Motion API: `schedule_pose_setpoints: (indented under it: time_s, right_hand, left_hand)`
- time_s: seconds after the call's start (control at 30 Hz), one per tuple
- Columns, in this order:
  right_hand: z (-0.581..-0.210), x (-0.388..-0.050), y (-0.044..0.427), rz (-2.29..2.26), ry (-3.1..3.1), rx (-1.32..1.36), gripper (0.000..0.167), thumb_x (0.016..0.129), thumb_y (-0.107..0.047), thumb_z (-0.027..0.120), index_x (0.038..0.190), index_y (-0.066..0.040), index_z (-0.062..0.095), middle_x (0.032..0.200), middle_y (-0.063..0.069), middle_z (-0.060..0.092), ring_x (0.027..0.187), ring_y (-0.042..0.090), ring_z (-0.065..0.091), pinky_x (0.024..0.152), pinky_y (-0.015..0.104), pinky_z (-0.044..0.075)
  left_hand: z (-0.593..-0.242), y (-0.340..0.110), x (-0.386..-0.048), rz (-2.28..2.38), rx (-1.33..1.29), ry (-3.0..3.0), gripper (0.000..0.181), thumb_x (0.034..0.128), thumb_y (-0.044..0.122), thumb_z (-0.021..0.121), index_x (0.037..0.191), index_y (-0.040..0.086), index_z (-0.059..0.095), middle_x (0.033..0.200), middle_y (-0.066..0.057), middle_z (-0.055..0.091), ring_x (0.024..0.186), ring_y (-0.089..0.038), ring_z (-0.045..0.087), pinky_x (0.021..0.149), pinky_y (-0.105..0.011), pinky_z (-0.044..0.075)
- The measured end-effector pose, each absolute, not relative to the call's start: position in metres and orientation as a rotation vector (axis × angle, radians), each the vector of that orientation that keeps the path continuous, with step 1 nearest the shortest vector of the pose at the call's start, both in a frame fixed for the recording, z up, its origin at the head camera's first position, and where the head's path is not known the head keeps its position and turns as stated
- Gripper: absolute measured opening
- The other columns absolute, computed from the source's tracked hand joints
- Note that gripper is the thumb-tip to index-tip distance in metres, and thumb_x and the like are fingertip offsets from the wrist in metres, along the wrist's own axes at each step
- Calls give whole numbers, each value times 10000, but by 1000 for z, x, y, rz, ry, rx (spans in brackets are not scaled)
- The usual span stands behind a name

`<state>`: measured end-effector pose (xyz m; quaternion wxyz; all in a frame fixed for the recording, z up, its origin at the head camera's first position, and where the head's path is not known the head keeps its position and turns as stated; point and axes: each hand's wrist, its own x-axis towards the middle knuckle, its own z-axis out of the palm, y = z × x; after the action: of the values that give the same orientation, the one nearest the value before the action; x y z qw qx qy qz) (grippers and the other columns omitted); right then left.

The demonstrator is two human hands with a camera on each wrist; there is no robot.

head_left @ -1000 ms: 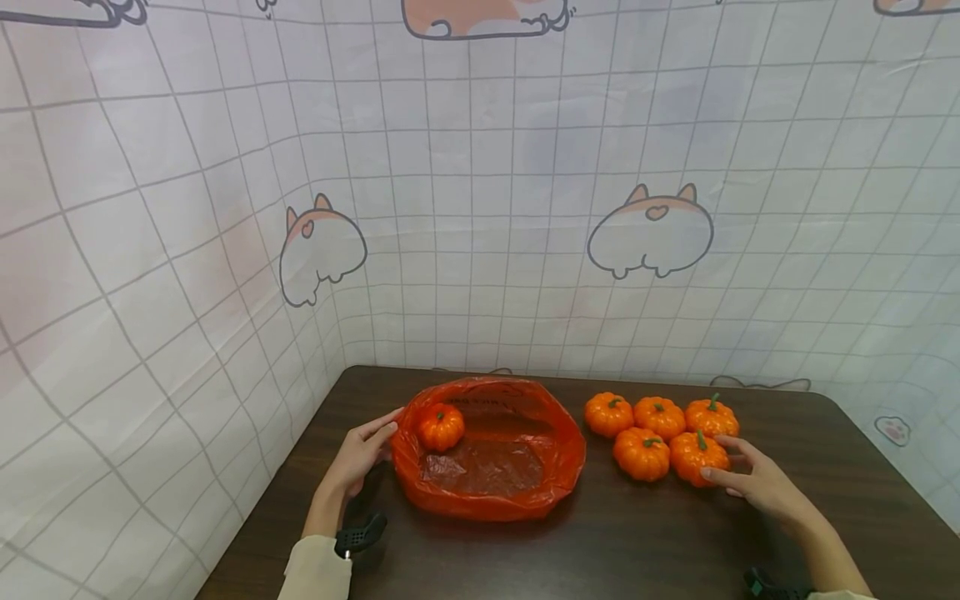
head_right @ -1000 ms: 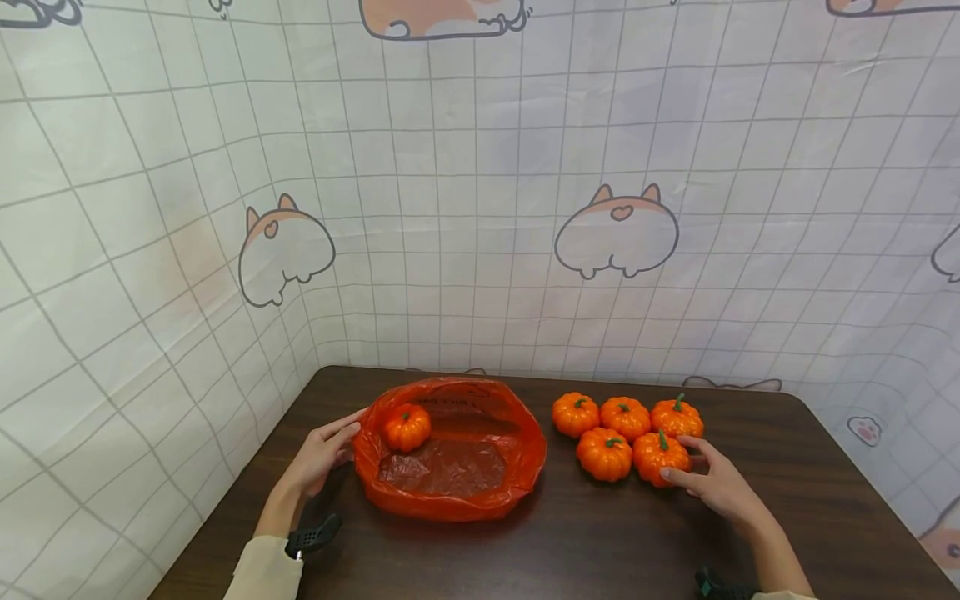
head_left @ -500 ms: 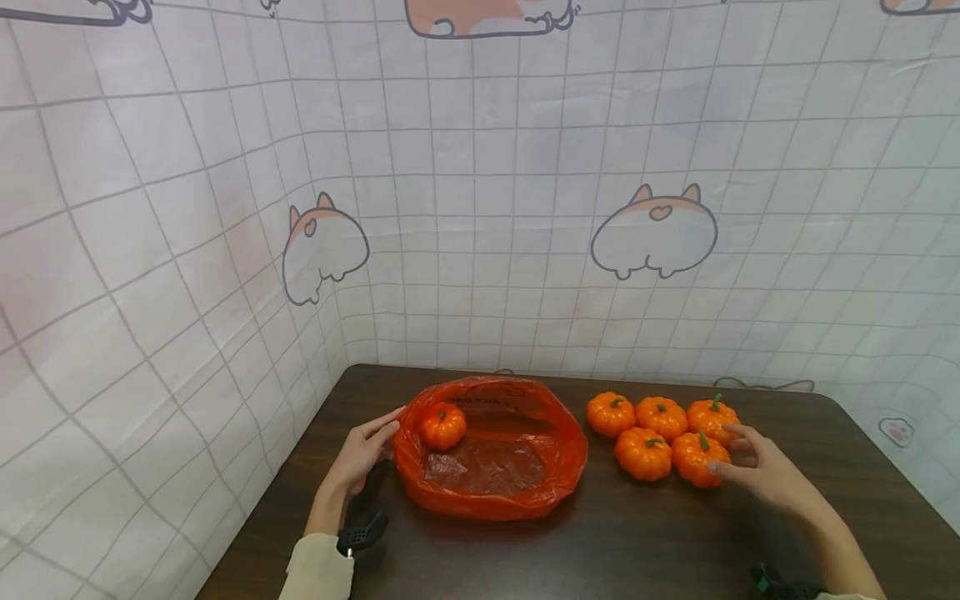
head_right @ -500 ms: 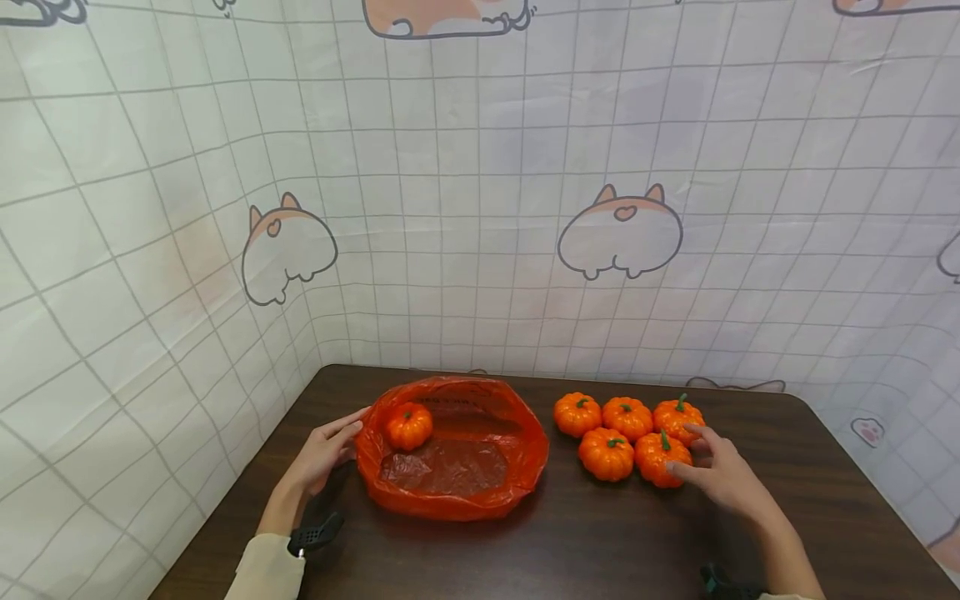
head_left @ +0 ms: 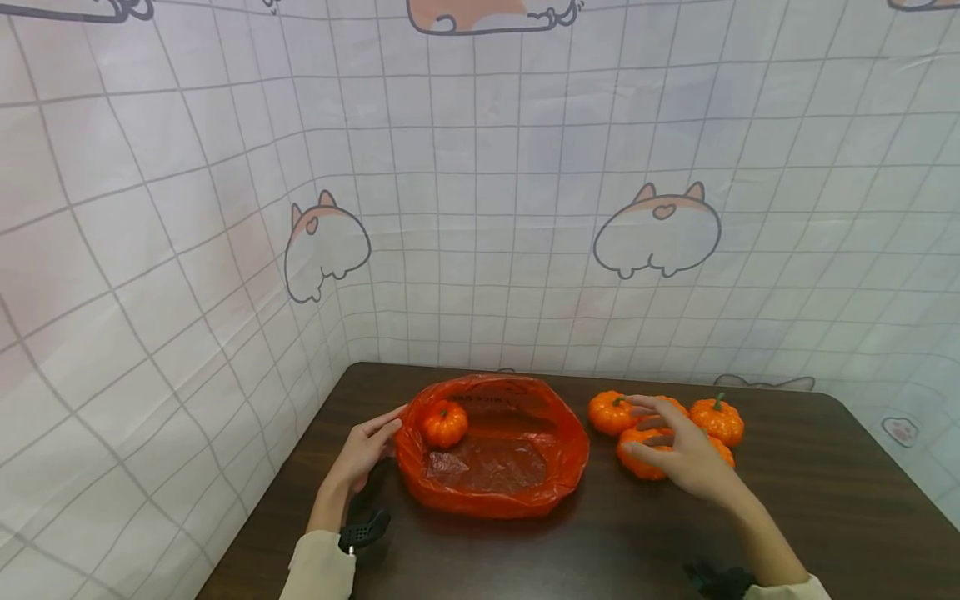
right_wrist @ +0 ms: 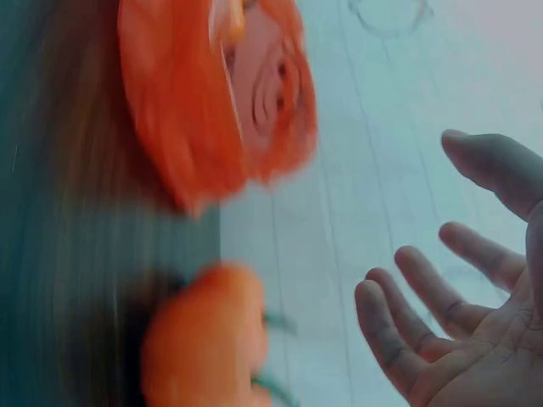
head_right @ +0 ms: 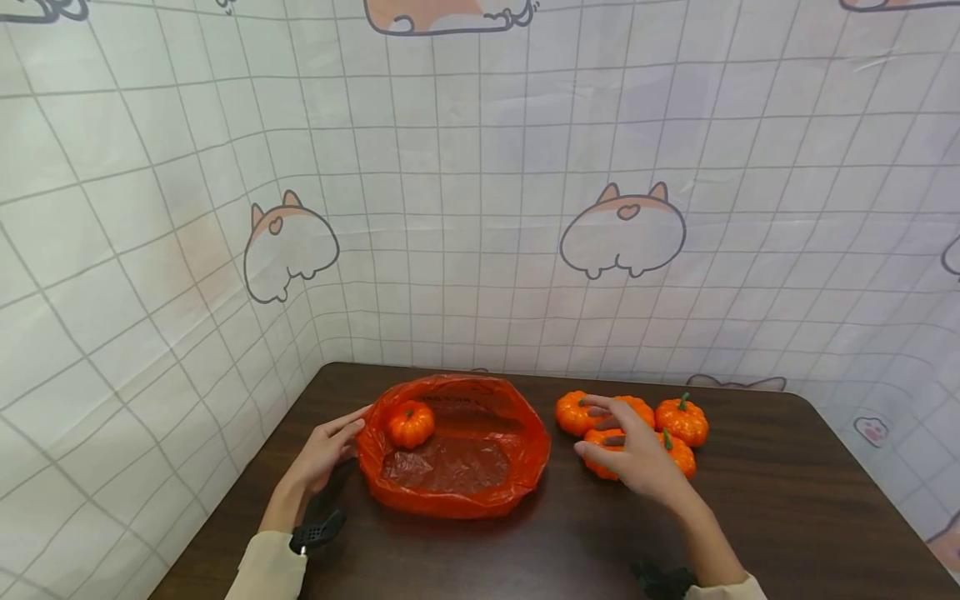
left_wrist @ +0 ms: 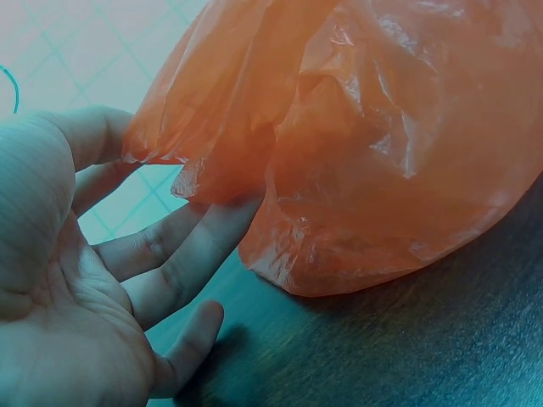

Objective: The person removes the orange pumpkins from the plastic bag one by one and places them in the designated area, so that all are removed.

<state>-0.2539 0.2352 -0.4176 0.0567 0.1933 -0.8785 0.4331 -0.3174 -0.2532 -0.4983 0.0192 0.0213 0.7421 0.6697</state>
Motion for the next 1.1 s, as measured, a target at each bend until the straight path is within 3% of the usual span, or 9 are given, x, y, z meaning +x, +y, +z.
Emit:
schedule_pose_setpoints:
  time_s: [0.37,0.87,1.1]
  right_hand:
    - [-422,-273,141,1554,-2611,712,548,930,-290,769,1422,-242,532,1368,104,600,1214,350,585,988,510,523]
    - [-451,-303,49,1658,-2653,631,483,914,-303,780,1346,-196,592,1373,138,608,1204,320,598,1008,510,519]
    - [-466,-316,29,1722,-2689,589,535,920,-287,772,1378,-96,574,1374,167,601,1199,339,589,995,528,524]
  left_hand:
    - [-497,-253,-317,2086,79,2291,413,1074,249,546,1471,142,574,1421,-192,616,895,-128,680,773,-294,593]
    - [-499,-254,-320,2081,88,2291,418,1075,247,543,1473,121,569,1412,-184,622,917,-109,671,786,-282,586]
    - [-498,-255,-318,2079,91,2291,416,1076,249,541,1475,134,568,1440,-190,603,932,-119,677,799,-281,587]
